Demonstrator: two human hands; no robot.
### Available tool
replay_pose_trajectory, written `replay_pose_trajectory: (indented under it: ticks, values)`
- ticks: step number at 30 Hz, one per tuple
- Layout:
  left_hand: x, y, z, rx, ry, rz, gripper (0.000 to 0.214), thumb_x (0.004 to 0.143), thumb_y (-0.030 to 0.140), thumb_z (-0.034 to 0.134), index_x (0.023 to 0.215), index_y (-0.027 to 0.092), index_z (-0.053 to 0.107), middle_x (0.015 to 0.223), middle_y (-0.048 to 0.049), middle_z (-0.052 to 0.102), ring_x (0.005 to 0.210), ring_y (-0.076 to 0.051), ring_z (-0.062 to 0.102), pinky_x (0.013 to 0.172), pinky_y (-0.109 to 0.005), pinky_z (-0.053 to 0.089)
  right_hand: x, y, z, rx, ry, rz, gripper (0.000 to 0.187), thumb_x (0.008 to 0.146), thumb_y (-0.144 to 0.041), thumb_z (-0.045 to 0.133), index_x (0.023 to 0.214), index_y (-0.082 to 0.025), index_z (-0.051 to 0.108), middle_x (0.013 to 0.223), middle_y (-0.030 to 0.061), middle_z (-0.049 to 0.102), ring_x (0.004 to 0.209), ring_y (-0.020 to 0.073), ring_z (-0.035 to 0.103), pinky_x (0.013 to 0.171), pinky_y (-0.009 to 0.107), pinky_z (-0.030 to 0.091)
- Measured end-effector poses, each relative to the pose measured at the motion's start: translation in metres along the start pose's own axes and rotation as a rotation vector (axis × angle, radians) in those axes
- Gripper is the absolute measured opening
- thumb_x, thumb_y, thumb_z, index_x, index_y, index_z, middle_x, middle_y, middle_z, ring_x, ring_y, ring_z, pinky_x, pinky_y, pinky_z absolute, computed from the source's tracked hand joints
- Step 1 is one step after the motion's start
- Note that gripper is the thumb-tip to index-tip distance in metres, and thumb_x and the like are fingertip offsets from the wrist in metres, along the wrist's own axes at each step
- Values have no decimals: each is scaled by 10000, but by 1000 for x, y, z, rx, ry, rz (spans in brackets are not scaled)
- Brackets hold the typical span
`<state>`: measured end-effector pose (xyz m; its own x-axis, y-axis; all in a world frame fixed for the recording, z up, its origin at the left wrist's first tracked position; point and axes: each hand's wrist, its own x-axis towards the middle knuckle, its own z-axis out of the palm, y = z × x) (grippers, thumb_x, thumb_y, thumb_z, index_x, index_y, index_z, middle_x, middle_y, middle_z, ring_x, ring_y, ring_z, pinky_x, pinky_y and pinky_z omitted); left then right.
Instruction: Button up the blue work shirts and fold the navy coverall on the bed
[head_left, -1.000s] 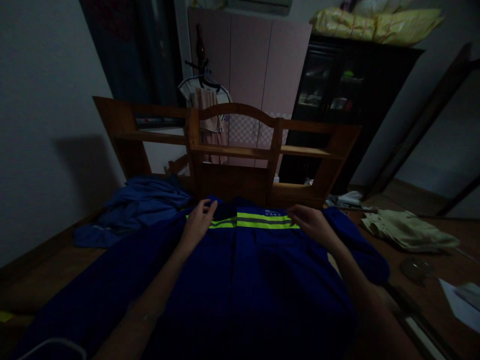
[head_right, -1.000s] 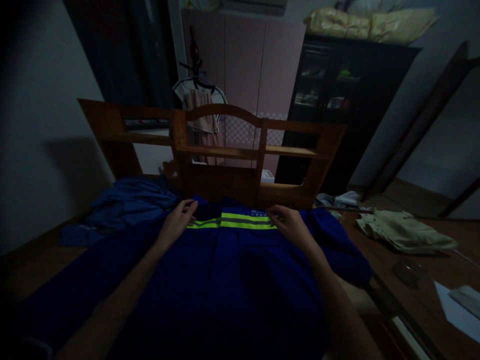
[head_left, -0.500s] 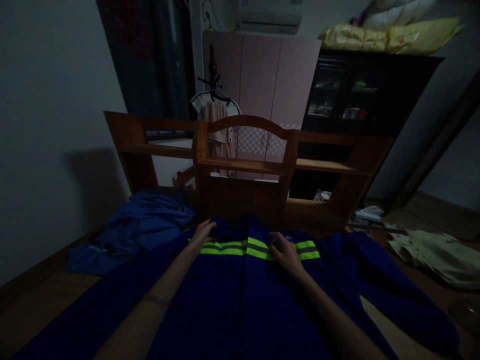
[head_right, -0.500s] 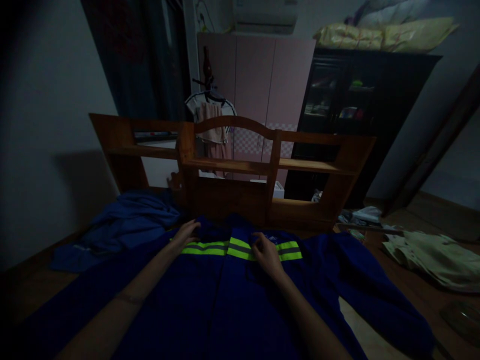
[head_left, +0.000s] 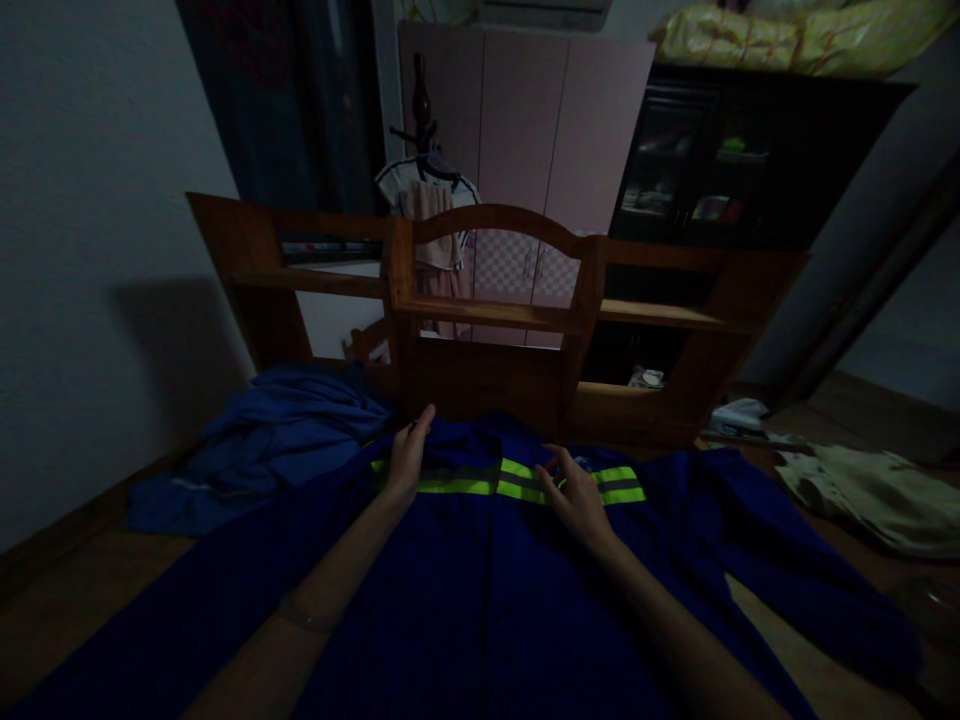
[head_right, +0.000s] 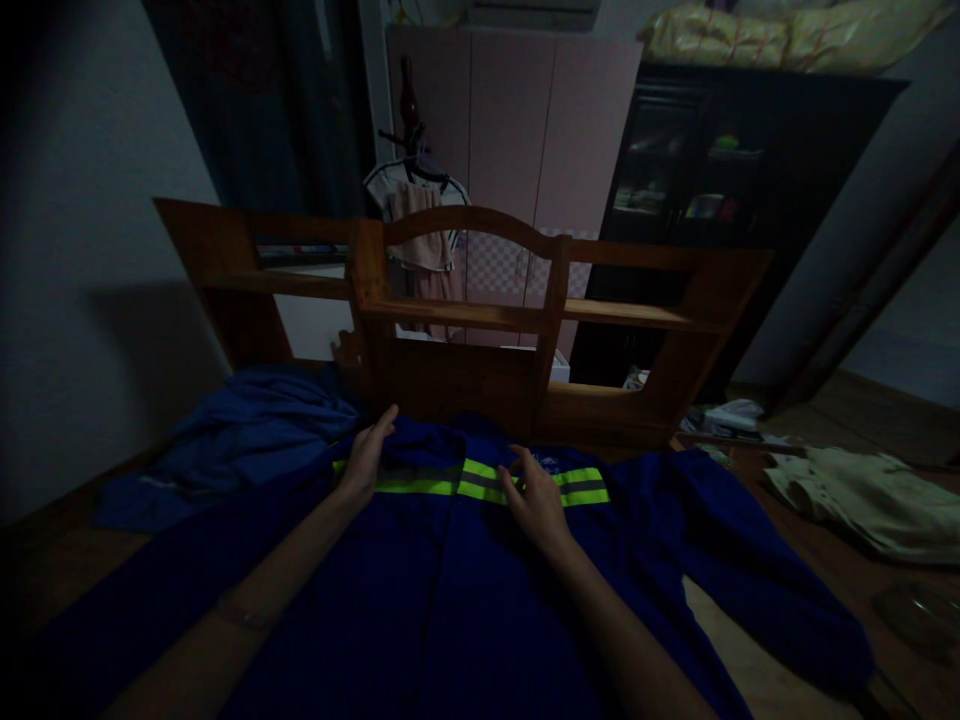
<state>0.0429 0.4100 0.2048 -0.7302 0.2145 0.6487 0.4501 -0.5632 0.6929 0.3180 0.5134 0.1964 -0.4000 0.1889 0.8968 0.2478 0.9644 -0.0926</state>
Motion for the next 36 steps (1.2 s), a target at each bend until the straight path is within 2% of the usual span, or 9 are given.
replay_pose_trajectory:
  ticks: [6, 8, 11, 13, 16, 21, 27, 32, 36]
  values:
    - [3, -20, 5, 227, -158, 128, 720, 537, 379, 816, 1145, 180, 485, 986, -40, 596, 897, -183, 591, 790, -278, 473, 32, -28, 6, -256, 0, -42, 396, 941, -433, 397, 1259, -199, 429, 1084, 75, 569, 937, 187, 577, 782, 270, 438]
    - [4, -22, 1, 381, -218, 208, 586, 583, 290, 793, 1093, 177, 528, 956, -38, 591, 894, -182, 591, 807, -280, 471, 52, -42, 16, -384, -77, -32, 437, 929, -445, 411, 1282, -189, 401, 1167, 102, 524, 1037, 211, 543, 832, 291, 427]
    - [1, -18, -7, 523, -158, 268, 328, 653, 169, 699, 962, 173, 589, 939, -54, 544, 921, -206, 566, 863, -322, 450, 77, -60, 41, -479, -196, -4, 485, 843, -419, 562, 1240, -173, 430, 1198, 129, 498, 1089, 248, 517, 834, 324, 432]
    - [-2, -12, -12, 559, -85, 314, 294, 662, 95, 633, 940, 179, 592, 1021, -73, 488, 996, -220, 529, 916, -337, 420, 87, -68, 58, -483, -226, 11, 464, 754, -282, 663, 1165, -162, 484, 1163, 135, 524, 1056, 257, 540, 804, 322, 441]
    - [-7, -3, -18, 624, -28, 393, 274, 648, 15, 552, 863, 184, 576, 1078, -76, 445, 1046, -216, 499, 944, -319, 392, 95, -73, 72, -476, -219, 60, 335, 727, -85, 603, 1052, -135, 537, 1058, 139, 584, 958, 239, 593, 769, 303, 440]
    - [-10, 7, -23, 845, -40, 456, 241, 661, 5, 490, 797, 198, 541, 855, -61, 552, 898, -232, 557, 803, -315, 416, 96, -59, 37, -401, -78, 123, 239, 820, -112, 462, 1053, -113, 518, 974, 131, 613, 927, 217, 599, 764, 284, 426]
    - [-15, 13, -18, 825, -53, 336, 413, 712, 110, 517, 1109, 218, 540, 812, -59, 652, 744, -236, 616, 654, -288, 394, 79, -42, -14, -327, -28, 91, 343, 848, -293, 497, 1160, -155, 470, 937, 50, 605, 872, 168, 582, 736, 251, 423]
    - [-13, 17, -19, 498, 20, 354, 315, 680, 123, 485, 924, 225, 655, 872, -36, 689, 832, -223, 627, 752, -277, 428, 76, -64, 20, -358, -51, 84, 383, 846, -379, 545, 1156, -167, 475, 1074, 96, 552, 965, 207, 561, 766, 281, 423]
    - [-12, 19, -24, 415, 64, 364, 304, 667, 131, 443, 863, 197, 665, 838, -24, 687, 805, -203, 627, 753, -257, 443, 85, -79, 58, -380, -69, 132, 316, 812, -149, 559, 1123, -157, 502, 1137, 141, 533, 1026, 242, 557, 787, 310, 428]
